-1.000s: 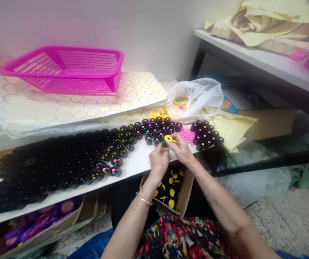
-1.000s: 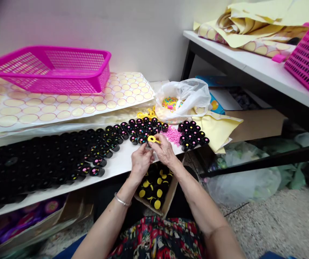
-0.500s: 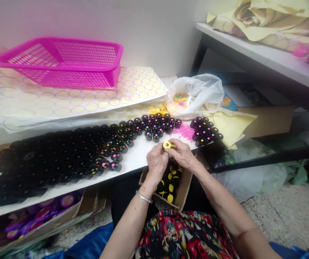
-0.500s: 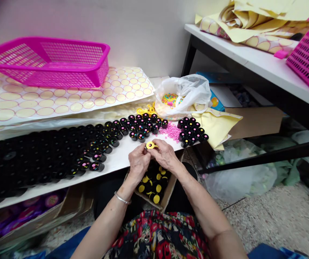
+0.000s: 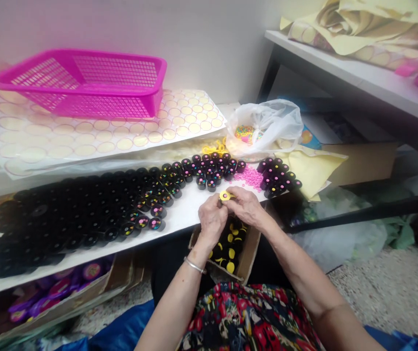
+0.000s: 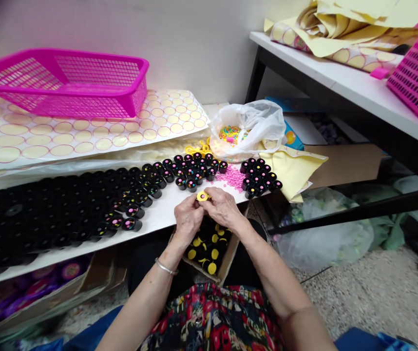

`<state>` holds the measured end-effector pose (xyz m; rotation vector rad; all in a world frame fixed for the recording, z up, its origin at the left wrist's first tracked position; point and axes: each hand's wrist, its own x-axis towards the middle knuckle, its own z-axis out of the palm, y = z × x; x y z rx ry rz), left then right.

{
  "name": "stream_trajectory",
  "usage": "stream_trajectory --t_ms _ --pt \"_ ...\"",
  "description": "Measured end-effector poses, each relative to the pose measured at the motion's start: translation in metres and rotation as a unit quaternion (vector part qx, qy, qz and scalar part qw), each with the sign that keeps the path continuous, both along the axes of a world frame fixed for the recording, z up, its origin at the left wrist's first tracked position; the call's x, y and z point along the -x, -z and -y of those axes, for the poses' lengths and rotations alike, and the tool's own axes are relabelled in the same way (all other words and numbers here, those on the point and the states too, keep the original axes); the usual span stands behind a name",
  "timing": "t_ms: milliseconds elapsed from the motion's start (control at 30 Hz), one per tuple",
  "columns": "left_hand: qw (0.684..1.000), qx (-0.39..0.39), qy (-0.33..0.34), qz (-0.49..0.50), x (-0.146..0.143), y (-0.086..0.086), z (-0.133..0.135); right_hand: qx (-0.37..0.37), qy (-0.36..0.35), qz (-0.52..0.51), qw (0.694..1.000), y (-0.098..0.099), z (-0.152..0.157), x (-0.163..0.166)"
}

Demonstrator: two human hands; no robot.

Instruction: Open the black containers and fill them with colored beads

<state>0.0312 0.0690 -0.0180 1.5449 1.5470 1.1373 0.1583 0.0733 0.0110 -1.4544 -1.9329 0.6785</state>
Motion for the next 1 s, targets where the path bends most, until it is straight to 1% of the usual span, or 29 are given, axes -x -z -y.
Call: stream_trajectory --t_ms 100,167,300,433,567,700,767,833,933,1000 --pt "0.999 0.03 0.005 0.024 0.003 0.002 -0.004 0.018 0.0 -0.039 0.999 0.005 -0.001 0.0" --pt "0.995 0.059 -0.001 0.079 0.007 0.002 -0.007 0.032 0.006 -0.086 0.996 0.009 -0.001 0.001" --pt "0.972 0.102 -0.019 0.211 0.009 -0.003 -0.012 0.074 0.011 -0.199 0.977 0.012 0.003 0.005" --pt "0.951 0.132 -0.016 0.278 0.004 -0.007 -0.013 0.104 0.007 -0.246 0.964 0.008 0.006 0.01" --pt "0.945 0.137 -0.022 0.297 0.0 -0.005 -0.013 0.113 0.024 -0.285 0.952 0.008 0.003 0.01" --pt "0.944 0.127 -0.014 0.304 0.0 -0.003 -0.011 0.161 0.021 -0.37 0.915 0.011 0.004 0.01" --pt "0.94 0.13 -0.013 0.314 0.0 -0.004 -0.009 0.186 0.027 -0.392 0.901 0.011 0.005 0.012" --pt "0.937 0.138 -0.015 0.32 -0.001 -0.006 -0.008 0.19 0.062 -0.399 0.895 0.011 0.006 0.016" --pt "0.935 0.15 -0.02 0.321 -0.003 -0.008 -0.008 0.178 0.127 -0.397 0.891 0.013 0.004 0.024" --pt "0.931 0.16 -0.015 0.328 -0.004 -0.009 -0.009 0.175 0.146 -0.395 0.89 0.014 0.003 0.027"
